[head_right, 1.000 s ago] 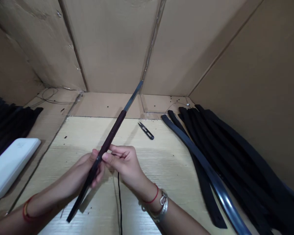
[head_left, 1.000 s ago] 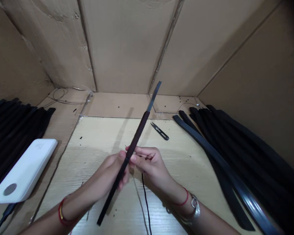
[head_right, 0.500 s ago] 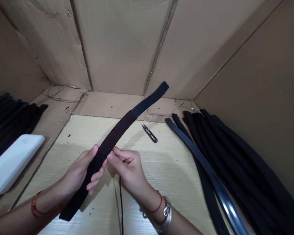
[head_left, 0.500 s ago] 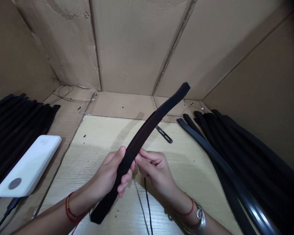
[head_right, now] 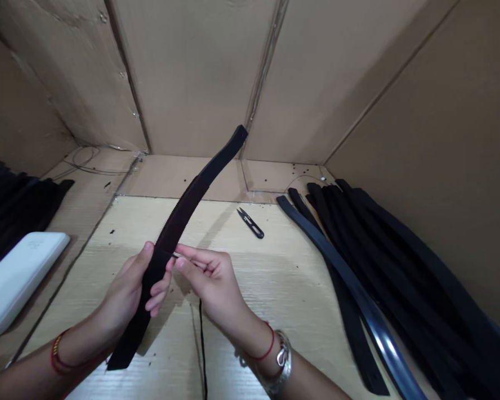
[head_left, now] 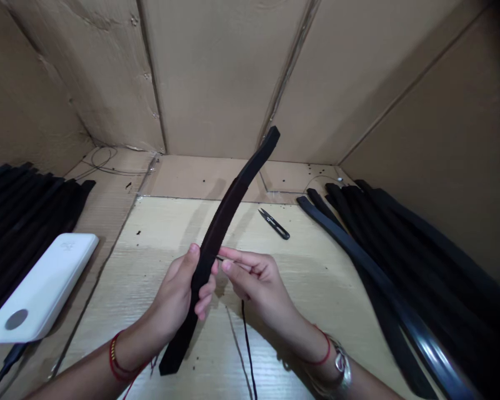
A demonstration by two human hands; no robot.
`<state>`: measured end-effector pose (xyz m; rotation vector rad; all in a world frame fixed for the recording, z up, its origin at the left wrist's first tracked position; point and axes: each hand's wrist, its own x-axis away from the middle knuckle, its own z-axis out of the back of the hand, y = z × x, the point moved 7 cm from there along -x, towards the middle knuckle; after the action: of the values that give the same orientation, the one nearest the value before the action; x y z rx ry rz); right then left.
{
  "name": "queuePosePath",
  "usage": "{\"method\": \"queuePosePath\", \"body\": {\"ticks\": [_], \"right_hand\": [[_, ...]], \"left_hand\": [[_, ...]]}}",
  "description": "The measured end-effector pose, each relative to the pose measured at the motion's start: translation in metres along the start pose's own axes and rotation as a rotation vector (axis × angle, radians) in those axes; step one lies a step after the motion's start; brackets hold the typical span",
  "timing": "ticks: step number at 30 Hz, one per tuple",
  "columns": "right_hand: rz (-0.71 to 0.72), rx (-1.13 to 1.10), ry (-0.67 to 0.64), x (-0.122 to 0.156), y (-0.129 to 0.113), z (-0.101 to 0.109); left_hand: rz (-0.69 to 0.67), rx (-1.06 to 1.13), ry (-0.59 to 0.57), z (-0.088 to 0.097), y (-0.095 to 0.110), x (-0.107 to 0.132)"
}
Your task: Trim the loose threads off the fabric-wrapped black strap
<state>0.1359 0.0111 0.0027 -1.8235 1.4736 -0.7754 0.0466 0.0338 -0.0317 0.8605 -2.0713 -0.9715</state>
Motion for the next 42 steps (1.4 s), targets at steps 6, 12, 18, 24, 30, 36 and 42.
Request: {"method": "queuePosePath", "body": {"ticks": [6,12,18,24,30,36,42], "right_hand": [[0.018,0.084,0.06,-0.001,0.006,0.009],[0.072,0.192,0.15,0.002,0.003,0.017],[0.11,0.266,0.064,0.0,0.001,0.012],[0.088,0.355,0.03,-0.001,-0.002,0.011],[0.027,0.191,0.011,-0.003,0.006,0.008],[0.04,0.339,0.143,-0.004,-0.003,0.017],[0.051,0.35,0.187,-0.004,-0.004,0.022]], "left_hand": [[0.088,0.063,-0.068,-0.011,-0.004,0.003],[0.239,0.127,-0.189,-0.02,-0.012,0.007],[0.255,0.108,-0.162,-0.014,-0.014,0.005],[0.256,0.076,-0.189,-0.015,-0.013,0.009],[0.136,-0.074,-0.098,-0.007,-0.001,0.004],[0.036,-0.214,0.018,0.004,0.006,-0.003],[0.189,-0.152,0.009,-0.003,-0.007,0.001]]}}
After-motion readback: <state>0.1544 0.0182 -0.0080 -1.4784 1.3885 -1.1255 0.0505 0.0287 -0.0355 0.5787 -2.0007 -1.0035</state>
